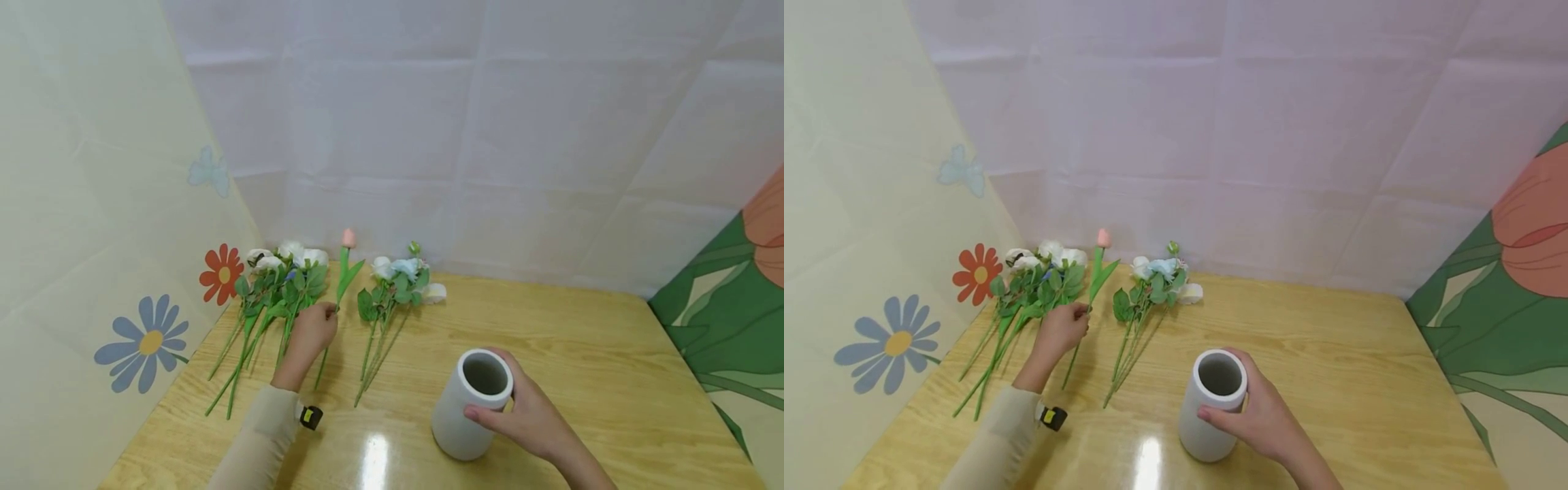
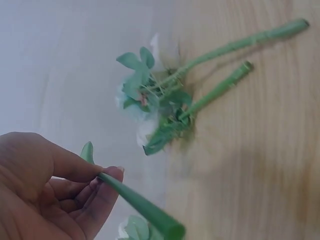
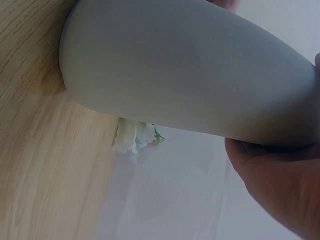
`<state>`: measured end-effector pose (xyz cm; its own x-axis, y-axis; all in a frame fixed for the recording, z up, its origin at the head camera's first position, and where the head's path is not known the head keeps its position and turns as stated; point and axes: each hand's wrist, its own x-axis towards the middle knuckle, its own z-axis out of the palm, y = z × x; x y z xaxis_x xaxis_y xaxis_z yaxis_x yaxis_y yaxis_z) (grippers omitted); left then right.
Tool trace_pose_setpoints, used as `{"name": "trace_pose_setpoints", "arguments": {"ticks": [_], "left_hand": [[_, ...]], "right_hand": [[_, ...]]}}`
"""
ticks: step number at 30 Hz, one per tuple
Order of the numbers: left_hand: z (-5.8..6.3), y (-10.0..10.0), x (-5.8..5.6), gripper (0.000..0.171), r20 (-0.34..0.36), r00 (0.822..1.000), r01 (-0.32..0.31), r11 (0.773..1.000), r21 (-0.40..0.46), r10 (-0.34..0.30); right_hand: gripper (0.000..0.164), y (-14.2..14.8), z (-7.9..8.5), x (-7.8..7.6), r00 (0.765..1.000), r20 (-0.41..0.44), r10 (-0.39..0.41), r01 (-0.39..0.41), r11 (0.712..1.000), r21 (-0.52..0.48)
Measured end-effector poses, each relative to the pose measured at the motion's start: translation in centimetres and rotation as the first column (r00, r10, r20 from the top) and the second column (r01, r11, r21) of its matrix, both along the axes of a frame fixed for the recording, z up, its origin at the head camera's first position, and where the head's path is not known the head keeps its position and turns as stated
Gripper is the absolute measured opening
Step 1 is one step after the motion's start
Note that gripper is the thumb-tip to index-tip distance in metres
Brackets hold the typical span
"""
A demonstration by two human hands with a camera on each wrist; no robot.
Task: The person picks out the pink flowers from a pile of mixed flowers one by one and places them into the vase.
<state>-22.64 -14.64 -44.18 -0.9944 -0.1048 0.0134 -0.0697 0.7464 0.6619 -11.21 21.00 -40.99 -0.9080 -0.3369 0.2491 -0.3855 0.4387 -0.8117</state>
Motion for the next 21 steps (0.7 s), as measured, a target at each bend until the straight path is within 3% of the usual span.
{"name": "trace_pose_setpoints", "arguments": {"ticks": [11,21], "left_hand": [[1.6,1.7,0.4,0.034,-0.048,0.999,0.011,0.996,0.09,-0.007],[2.5,3.6,1.3,0.03,-0.17,0.985,0.066,0.981,0.18,-0.036]], "right_hand": [[0.079,-0.1,0.0,0.1,1.0,0.003,-0.012,0.012,1.0,0.005],[0.079,0.0,0.0,0.1,1.0,-0.018,-0.007,0.008,1.0,0.011]]}}
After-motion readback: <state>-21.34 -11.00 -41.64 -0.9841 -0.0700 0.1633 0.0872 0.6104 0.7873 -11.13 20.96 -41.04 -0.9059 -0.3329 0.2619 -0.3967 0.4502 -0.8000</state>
